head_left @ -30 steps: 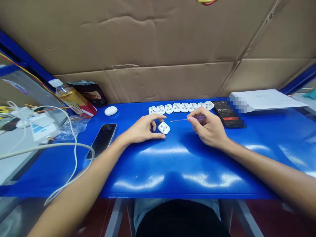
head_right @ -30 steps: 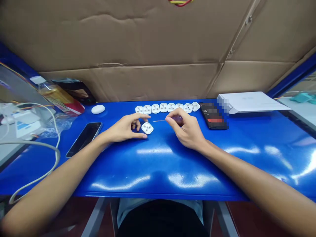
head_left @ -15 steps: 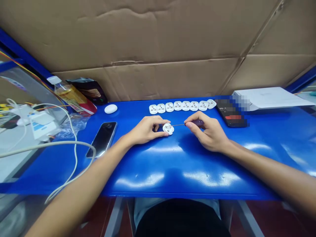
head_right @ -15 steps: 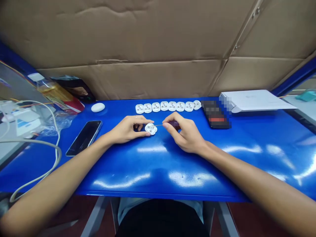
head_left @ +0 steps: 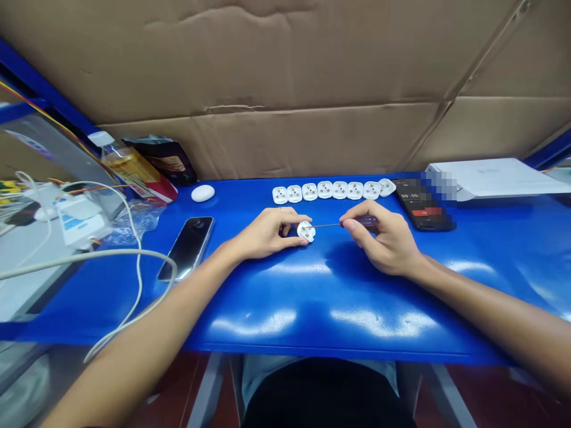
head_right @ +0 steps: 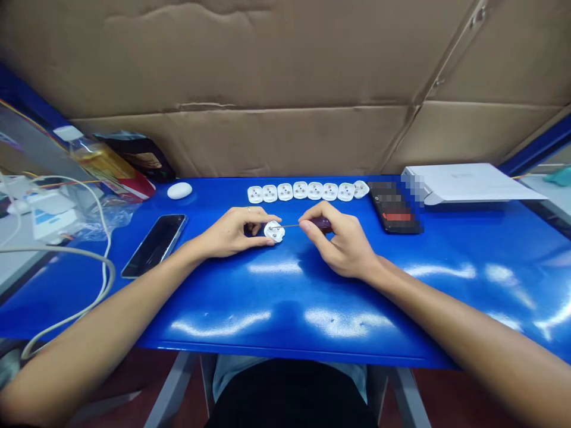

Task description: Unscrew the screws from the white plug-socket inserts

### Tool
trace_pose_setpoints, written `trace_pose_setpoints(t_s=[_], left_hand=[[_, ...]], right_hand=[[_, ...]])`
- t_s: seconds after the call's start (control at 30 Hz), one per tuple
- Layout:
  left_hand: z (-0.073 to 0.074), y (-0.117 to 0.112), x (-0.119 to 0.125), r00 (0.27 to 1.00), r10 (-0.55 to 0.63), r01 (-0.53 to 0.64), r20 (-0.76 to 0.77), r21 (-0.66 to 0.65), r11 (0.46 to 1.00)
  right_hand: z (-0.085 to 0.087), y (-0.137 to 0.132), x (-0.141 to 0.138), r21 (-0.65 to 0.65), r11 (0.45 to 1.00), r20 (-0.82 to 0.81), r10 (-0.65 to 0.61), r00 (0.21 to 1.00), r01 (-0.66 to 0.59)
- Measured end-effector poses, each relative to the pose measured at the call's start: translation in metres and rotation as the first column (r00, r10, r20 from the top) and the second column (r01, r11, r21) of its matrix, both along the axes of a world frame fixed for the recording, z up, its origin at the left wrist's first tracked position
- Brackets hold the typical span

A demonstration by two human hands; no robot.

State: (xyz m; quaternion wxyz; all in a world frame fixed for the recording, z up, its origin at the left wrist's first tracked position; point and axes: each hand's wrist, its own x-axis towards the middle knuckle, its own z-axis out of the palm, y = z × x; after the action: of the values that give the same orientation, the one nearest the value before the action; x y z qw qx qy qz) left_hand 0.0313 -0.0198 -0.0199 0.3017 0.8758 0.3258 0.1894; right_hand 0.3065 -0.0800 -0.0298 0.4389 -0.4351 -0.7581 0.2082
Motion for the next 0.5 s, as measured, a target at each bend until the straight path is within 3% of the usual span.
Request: trace_pose_setpoints(t_s=[0.33, 0.5], left_hand=[[-0.0018, 0.0002, -0.0004, 1.0, -0.008, 0.008, -0.011, 0.012, 1.0], [-0.0021, -0.0001, 0.0001, 1.0, -0.013, 0.013, -0.008, 0.001, 1.0]], right_hand=[[0.0033, 0.0015, -0.0006, -0.029, 0.999, -0.01, 0.027, 1.0, -0.028], [0.0044, 0.0029, 0.0002, -0.147, 0.989, -0.004, -0.022, 1.0, 0.021]])
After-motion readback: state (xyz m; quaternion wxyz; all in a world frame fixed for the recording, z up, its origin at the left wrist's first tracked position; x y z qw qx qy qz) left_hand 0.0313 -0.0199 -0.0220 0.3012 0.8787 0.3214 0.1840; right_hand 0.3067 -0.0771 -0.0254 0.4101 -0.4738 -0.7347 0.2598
